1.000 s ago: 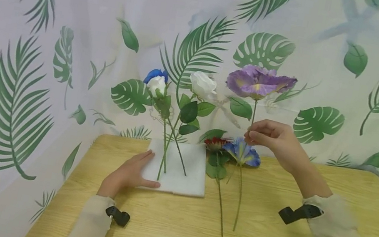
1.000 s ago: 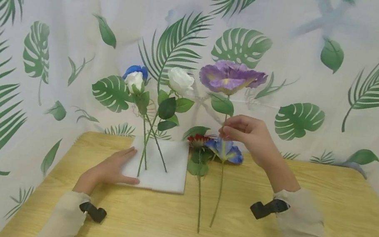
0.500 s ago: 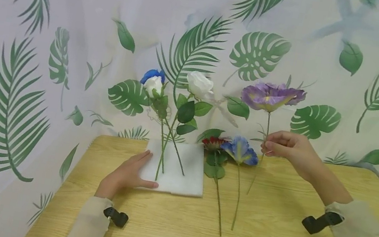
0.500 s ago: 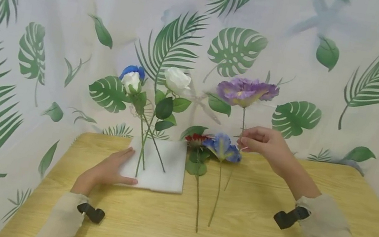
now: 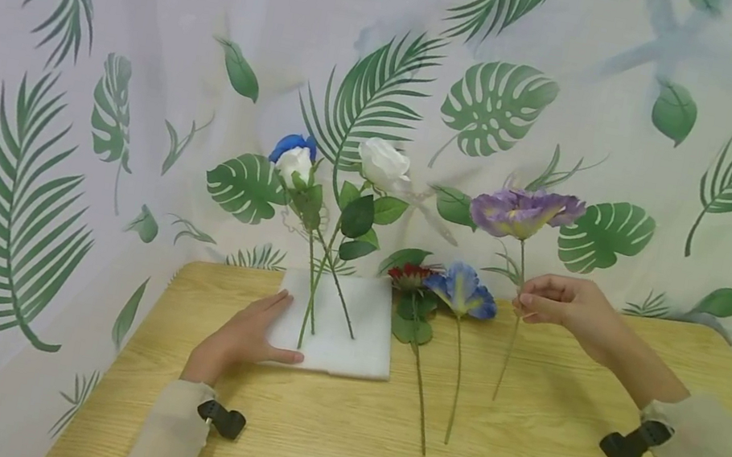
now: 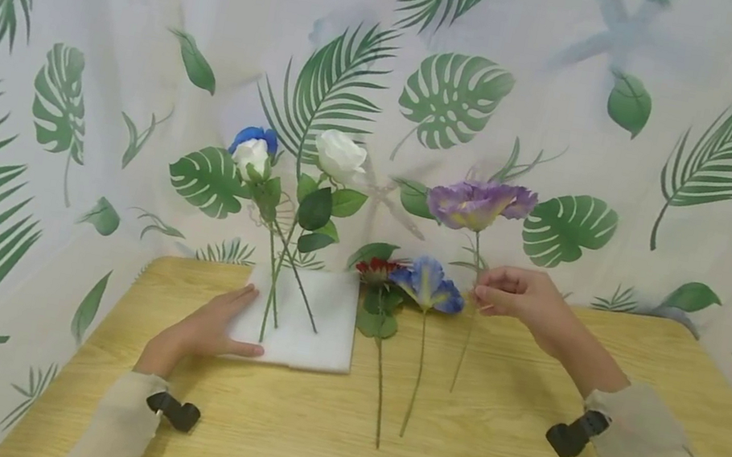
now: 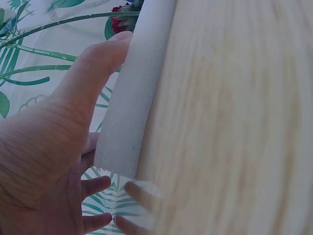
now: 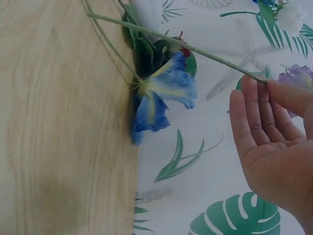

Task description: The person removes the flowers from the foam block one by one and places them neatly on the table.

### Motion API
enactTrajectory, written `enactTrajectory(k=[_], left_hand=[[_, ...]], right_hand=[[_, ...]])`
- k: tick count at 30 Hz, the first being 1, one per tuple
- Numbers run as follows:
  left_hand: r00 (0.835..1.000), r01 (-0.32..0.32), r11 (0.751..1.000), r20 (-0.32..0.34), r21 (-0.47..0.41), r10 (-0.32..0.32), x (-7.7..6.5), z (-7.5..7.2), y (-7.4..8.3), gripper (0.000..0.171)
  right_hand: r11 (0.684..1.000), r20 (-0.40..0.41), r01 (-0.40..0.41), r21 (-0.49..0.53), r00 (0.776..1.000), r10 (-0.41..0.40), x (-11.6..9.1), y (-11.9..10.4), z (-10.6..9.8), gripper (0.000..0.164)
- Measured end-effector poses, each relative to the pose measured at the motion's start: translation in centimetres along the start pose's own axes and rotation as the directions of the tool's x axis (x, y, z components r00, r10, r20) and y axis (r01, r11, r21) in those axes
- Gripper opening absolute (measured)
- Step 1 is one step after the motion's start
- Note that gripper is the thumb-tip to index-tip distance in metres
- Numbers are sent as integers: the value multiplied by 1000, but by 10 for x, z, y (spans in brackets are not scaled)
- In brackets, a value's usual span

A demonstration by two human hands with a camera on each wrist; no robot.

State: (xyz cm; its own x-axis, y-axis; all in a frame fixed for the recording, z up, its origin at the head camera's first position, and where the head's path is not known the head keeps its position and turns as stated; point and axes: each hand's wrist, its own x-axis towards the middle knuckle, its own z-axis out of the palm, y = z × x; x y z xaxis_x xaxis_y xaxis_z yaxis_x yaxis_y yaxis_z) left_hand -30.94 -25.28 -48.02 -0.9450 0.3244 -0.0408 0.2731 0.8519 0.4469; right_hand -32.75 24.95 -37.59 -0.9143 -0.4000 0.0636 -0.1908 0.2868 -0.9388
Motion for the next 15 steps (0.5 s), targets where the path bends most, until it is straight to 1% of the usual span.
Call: enactTrajectory(k=[7,15], left_hand=[[1000,-17,1000,3,14,17,1,1,-2,114],[1000,4,1000,14,7,-5,1,0,0,112]], right_hand=[[998,1,-55,23,998,55,-4,13,-3,31],[991,-2,-114,72,993,114,-8,27,-3,16]])
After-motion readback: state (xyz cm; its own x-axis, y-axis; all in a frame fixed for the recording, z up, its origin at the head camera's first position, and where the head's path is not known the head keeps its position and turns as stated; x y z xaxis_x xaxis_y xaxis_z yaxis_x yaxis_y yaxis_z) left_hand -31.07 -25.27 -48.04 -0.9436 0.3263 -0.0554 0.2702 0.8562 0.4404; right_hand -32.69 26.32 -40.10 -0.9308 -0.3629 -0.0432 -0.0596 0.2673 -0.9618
